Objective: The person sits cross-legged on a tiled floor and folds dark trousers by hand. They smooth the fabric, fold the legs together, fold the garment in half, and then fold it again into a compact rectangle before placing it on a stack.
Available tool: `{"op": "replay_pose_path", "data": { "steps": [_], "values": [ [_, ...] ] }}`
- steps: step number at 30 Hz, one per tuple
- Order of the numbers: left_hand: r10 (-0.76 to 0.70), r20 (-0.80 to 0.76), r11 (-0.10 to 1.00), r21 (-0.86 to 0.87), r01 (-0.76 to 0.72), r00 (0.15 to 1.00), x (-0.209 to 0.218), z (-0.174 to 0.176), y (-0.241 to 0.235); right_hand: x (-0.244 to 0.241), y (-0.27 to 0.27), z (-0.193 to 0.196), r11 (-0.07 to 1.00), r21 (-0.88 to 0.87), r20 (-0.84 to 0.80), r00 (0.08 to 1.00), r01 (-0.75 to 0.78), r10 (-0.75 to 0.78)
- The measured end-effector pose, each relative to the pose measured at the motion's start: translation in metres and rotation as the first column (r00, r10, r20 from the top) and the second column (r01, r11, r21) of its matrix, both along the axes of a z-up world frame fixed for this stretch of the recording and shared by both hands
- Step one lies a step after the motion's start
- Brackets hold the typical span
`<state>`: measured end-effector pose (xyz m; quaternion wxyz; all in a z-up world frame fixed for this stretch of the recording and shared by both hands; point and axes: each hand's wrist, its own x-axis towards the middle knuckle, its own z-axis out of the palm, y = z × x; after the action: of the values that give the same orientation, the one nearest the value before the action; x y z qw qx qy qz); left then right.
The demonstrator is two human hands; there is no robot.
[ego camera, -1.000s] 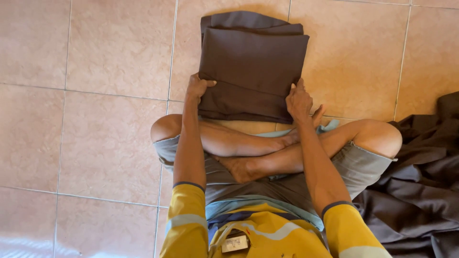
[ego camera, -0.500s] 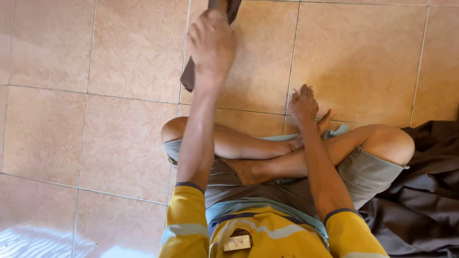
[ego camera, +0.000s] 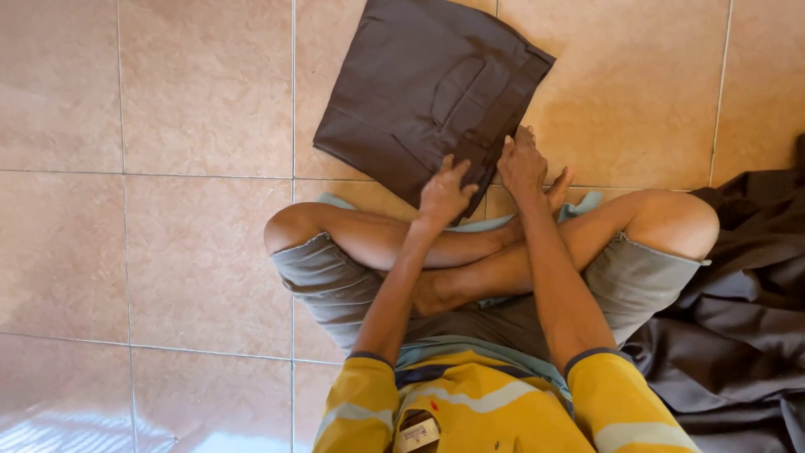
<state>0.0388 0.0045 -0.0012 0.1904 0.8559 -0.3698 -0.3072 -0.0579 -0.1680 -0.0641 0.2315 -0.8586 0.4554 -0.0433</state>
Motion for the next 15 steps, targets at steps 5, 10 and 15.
{"op": "replay_pose_path", "data": {
  "steps": [5, 10, 15],
  "values": [
    [0.254, 0.431, 0.966, -0.155, -0.206, 0.866, 0.101, 0.022, 0.045, -0.006, -0.001, -0.019, 0.998, -0.050, 0.273, 0.962, 0.031, -0.017],
    [0.432, 0.376, 0.887, -0.010, -0.462, 0.820, 0.158, -0.034, 0.122, 0.004, 0.079, 0.076, 0.966, 0.244, -0.009, 0.996, 0.088, -0.088],
    [0.484, 0.254, 0.855, 0.067, -0.514, 0.837, 0.152, -0.053, 0.125, 0.000, 0.062, 0.024, 0.938, 0.344, 0.022, 0.998, 0.052, -0.063]
  ]
}}
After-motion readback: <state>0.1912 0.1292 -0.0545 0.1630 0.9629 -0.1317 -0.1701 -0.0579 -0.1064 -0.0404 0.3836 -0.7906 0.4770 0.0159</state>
